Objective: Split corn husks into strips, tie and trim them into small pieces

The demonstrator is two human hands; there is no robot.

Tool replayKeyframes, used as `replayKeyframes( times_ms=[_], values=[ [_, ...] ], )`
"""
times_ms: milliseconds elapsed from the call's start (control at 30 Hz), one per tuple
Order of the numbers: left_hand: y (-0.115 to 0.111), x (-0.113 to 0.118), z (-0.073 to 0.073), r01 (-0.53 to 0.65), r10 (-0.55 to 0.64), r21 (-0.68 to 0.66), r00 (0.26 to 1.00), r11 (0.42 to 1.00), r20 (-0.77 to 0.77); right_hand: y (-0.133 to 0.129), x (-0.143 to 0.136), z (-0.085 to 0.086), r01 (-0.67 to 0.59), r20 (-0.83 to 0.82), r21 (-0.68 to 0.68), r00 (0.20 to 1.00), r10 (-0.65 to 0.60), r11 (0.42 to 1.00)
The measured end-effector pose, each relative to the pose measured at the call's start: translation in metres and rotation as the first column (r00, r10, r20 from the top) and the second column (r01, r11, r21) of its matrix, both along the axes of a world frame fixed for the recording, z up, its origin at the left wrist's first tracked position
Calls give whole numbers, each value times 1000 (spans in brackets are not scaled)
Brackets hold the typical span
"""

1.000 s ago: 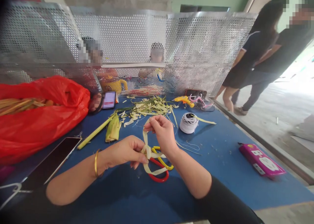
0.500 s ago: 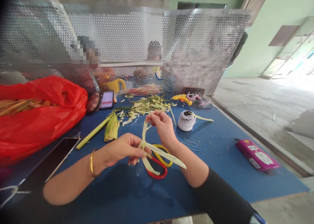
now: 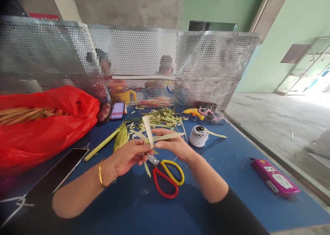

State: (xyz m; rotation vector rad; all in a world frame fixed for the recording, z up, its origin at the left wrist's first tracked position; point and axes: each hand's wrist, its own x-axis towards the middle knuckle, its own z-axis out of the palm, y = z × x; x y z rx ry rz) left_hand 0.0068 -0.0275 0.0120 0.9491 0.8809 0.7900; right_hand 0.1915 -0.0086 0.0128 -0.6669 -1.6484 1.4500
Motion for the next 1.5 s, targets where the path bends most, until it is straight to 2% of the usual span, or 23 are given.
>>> replayKeyframes(
  times_ms=[100, 200, 333, 467, 567, 733, 900, 967, 1033, 1100, 1133, 1200, 1233, 1267, 1333, 1400, 1500],
  values=[
    [-1, 1, -1, 24, -24, 3, 999, 1000, -24, 0, -1, 2, -3, -19, -3, 1000, 3, 1000],
    [-1, 1, -2, 38, -38, -1, 998, 999, -57, -1, -5, 2, 35, -86, -148, 995, -48, 988],
    [-1, 3, -2, 34, -33, 15, 996, 999, -87, -3, -11, -1, 147, -172, -360, 960, -221, 921],
    [-2, 5, -4, 55, -52, 34, 995, 998, -86, -1, -14, -3, 231, -228, -477, 899, -373, 848],
    [-3, 6, -5, 59, -56, 31, 994, 998, -90, 0, -15, -3, 229, -264, -547, 866, -425, 805],
    [-1, 6, -5, 16, -15, 5, 997, 1000, -82, 3, -14, -3, 245, -190, -634, 870, -454, 734],
    [-2, 5, -4, 15, -16, -15, 996, 1000, -86, 6, -10, -5, 286, -200, -554, 866, -458, 782],
    [-1, 5, -3, 9, -10, -16, 997, 1000, -71, 7, -10, -5, 298, -188, -552, 865, -465, 779],
    [0, 3, -1, -4, 4, -18, 1000, 1000, -30, 6, -10, -3, 345, -147, -569, 850, -505, 746],
    [2, 1, 3, -24, 24, -30, 1000, 999, 20, 4, -11, -1, 498, -83, -527, 776, -625, 689],
    [3, 0, 5, -38, 40, -33, 998, 999, 41, 3, -12, 1, 608, -61, -454, 708, -704, 651],
    [5, -2, 9, -73, 75, -25, 995, 997, 71, -3, -14, 3, 781, -71, -197, 591, -804, 592],
    [6, -2, 10, -90, 90, -14, 993, 996, 82, -6, -16, 3, 802, -72, -43, 593, -802, 596],
    [7, -3, 11, -107, 107, 3, 990, 994, 89, -10, -19, 2, 770, -42, 102, 636, -771, 630],
    [7, -2, 10, -150, 146, 41, 985, 988, 91, -17, -26, -3, 610, 124, 275, 744, -657, 743],
    [7, -1, 7, -201, 195, 62, 977, 978, 83, -23, -34, -12, 527, 256, 301, 759, -599, 795],
    [7, 2, 2, -244, 240, 59, 969, 968, 63, -27, -44, -25, 509, 358, 320, 716, -599, 799]
  ],
)
